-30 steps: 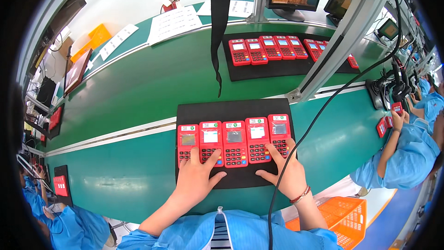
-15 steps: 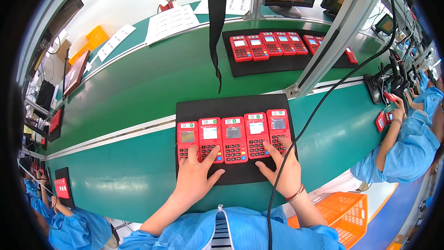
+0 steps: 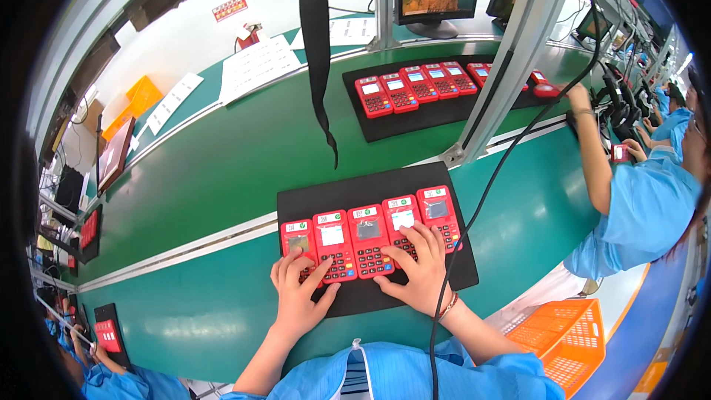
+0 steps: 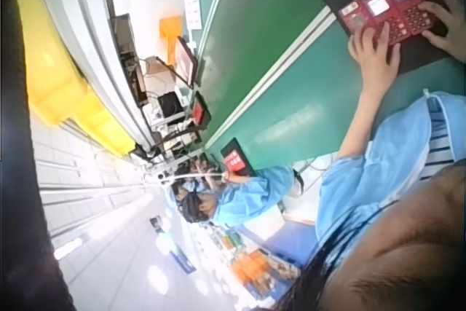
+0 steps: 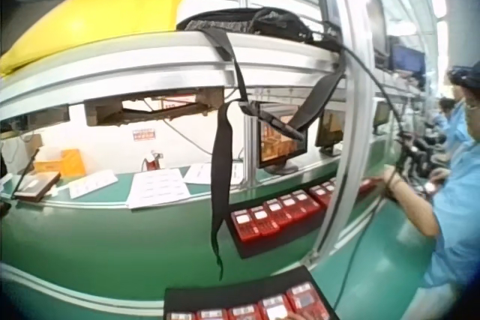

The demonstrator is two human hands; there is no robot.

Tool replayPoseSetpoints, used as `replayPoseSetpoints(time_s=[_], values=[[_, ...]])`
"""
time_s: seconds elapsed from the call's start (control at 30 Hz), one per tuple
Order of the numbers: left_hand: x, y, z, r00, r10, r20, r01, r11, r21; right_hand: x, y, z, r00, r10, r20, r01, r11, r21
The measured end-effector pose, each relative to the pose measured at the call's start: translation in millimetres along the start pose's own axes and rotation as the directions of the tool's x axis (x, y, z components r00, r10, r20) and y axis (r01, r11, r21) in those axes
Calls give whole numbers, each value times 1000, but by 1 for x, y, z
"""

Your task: The person flips electronic handheld devices face up on a mat, presses the buttons on each keypad, and pushes the mat down the conveyor line.

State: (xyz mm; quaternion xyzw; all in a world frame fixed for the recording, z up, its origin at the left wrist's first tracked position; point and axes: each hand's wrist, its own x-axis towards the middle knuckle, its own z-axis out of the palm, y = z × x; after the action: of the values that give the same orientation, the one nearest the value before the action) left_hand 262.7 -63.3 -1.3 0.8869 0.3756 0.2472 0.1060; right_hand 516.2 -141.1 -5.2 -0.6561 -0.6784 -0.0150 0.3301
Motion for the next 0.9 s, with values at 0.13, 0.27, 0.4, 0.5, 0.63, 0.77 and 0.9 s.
replayPoseSetpoints(time_s=[0.13, 0.27, 0.4, 0.5, 0.63, 0.77, 0.9], values=[[-1, 0, 3, 999, -12, -35, 11, 999, -34, 2, -1, 1, 1000, -3, -5, 3, 1000, -1], [3, 1, 3, 1000, 1, -30, -1, 1000, -25, 2, 1, 2, 1000, -16, 0, 16, 1000, -7], [5, 2, 5, 999, 10, -43, -11, 1000, -26, 0, 2, 3, 1000, 1, 13, -2, 1000, 4], [4, 0, 5, 998, 15, -53, -16, 1000, -16, 0, 1, 4, 1000, -12, 3, 12, 1000, 20], [4, 0, 6, 998, 8, -55, -8, 1000, -8, 1, 1, 4, 1000, -4, 6, 4, 1000, 29], [5, 1, 6, 998, 8, -58, -8, 1000, -10, 1, 1, 4, 1000, -2, 4, 1, 999, 34], [4, 2, 6, 998, 0, -56, 0, 1000, -12, 0, 1, 4, 1000, 1, 12, -2, 999, 36]])
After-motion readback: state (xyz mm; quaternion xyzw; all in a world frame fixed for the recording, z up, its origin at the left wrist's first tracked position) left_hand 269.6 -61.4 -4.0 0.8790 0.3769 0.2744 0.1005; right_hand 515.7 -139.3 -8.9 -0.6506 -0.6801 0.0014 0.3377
